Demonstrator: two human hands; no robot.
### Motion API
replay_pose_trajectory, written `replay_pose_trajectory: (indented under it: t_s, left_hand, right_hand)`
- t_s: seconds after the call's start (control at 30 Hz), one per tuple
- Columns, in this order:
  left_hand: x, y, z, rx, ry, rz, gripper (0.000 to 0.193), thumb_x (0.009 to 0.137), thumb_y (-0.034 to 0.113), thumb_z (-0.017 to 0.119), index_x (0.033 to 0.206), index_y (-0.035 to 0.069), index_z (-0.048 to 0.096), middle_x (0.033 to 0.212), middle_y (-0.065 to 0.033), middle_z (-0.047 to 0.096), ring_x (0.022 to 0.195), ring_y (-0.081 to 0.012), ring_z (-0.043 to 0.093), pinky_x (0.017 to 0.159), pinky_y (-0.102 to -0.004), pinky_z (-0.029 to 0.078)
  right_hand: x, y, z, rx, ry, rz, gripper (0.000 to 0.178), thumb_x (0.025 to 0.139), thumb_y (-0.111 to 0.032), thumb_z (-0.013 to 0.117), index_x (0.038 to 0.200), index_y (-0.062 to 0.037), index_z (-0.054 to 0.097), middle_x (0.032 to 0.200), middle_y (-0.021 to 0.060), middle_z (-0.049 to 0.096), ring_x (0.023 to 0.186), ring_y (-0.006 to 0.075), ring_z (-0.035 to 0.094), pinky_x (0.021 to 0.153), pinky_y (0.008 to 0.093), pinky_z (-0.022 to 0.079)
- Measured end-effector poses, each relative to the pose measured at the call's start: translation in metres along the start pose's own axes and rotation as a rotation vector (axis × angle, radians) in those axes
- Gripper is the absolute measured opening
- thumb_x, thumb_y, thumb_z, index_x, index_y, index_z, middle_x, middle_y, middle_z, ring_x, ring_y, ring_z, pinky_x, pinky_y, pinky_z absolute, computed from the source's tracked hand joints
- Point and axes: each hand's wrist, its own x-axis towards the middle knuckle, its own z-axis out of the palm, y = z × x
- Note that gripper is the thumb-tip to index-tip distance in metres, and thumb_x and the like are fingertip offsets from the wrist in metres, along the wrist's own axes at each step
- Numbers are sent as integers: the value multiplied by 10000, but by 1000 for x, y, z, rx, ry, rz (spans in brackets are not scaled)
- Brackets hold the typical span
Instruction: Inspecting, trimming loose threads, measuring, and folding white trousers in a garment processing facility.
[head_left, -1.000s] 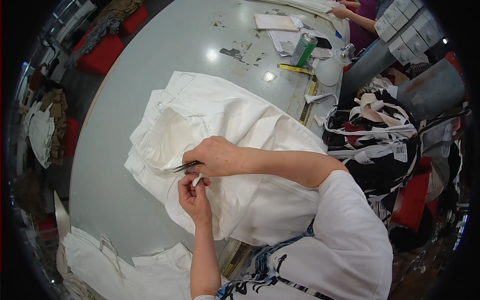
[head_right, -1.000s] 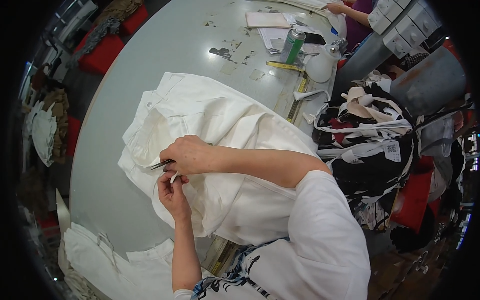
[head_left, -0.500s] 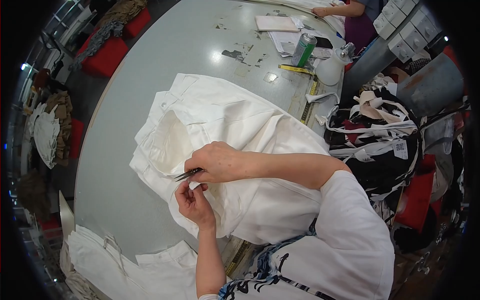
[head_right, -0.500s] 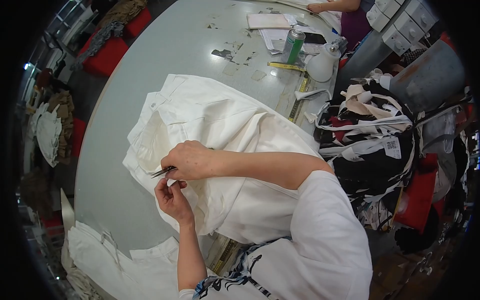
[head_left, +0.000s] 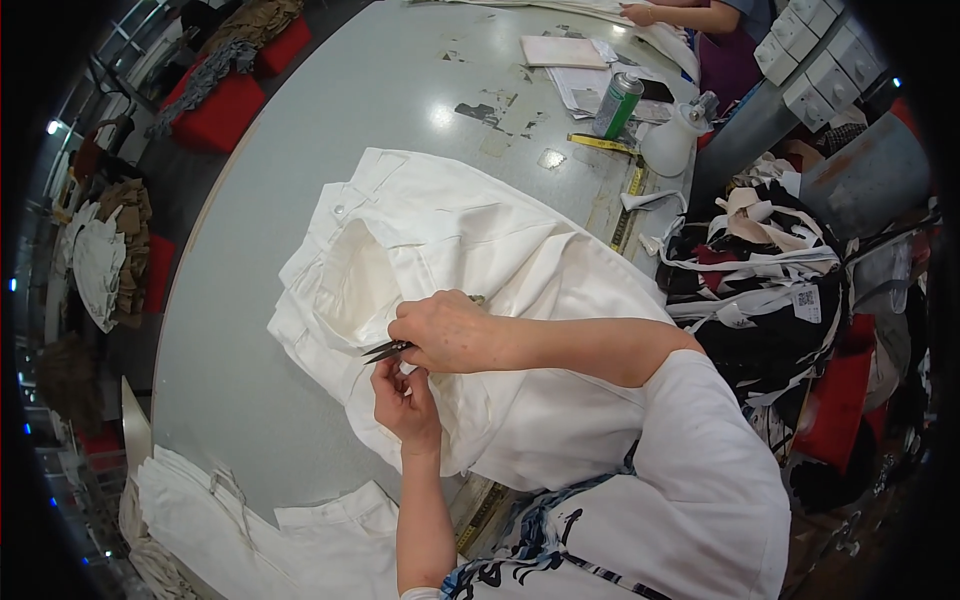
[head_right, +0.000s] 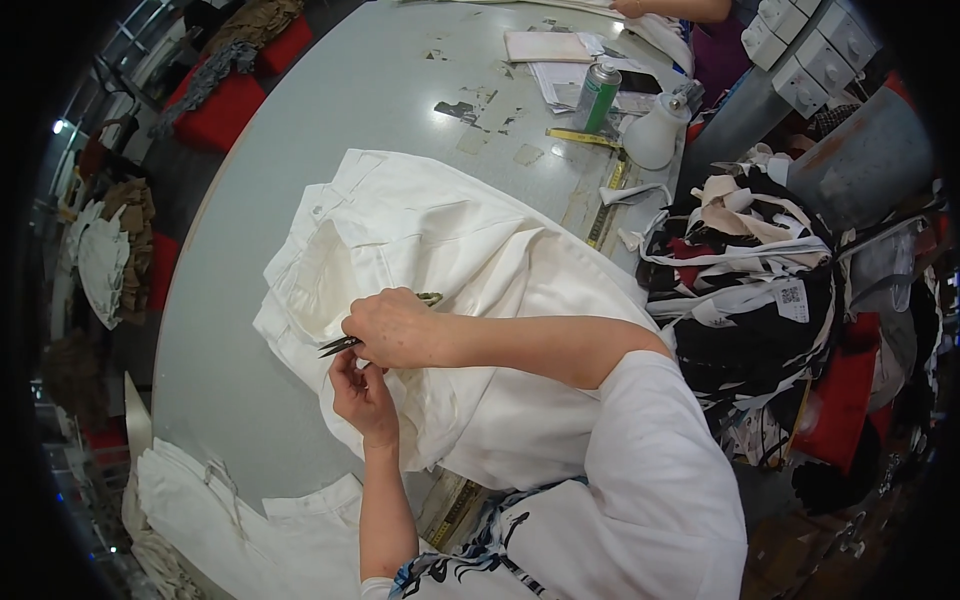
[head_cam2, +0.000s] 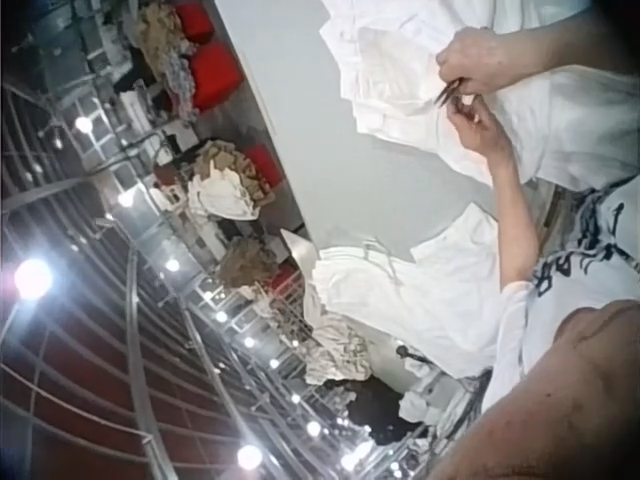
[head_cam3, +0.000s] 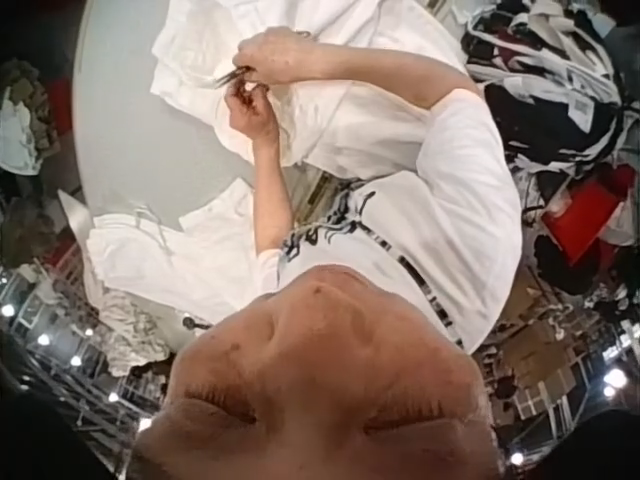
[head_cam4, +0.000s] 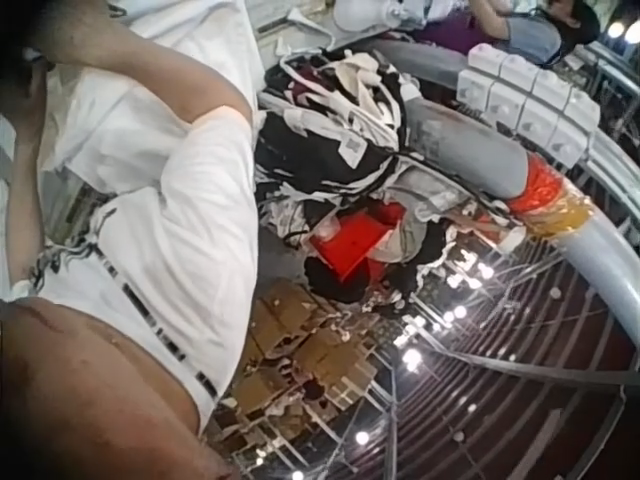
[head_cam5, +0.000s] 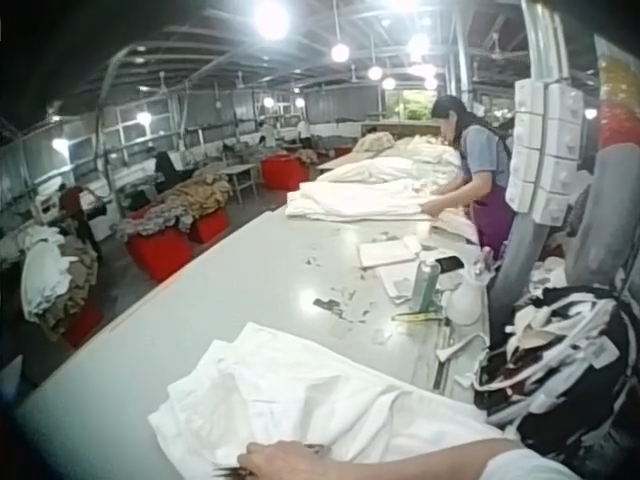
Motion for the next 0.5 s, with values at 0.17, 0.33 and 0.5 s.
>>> replay_pose_trajectory:
  t_s: [0.17, 0.33, 0.5]
  left_hand:
    - [11, -6, -9, 248, -91, 167, 241, 845, -26, 539, 1082, -54, 509, 991, -89, 592, 720, -97, 572, 637, -218, 493]
    - [19, -8, -9, 148, -71, 169, 232, 851, 3, 558, 1077, -39, 529, 967, -106, 609, 711, -112, 600, 609, -230, 497]
    - [18, 2, -16, 191, -216, 57, 232, 856, 7, 553, 1084, -33, 535, 934, -98, 612, 690, -127, 604, 593, -238, 502]
  right_hand:
    - [-11, -3, 10, 11, 113, -26, 182, 773, -213, 629, 883, -77, 578, 841, 69, 571, 726, 262, 612, 598, 363, 494]
    - [-17, 7, 20, 53, 295, -185, 190, 772, -203, 642, 904, -103, 549, 832, 31, 558, 695, 234, 609, 558, 333, 495]
    - [-9, 26, 25, -57, 341, -228, 161, 751, -149, 644, 872, -110, 545, 812, 6, 546, 670, 214, 603, 508, 316, 483]
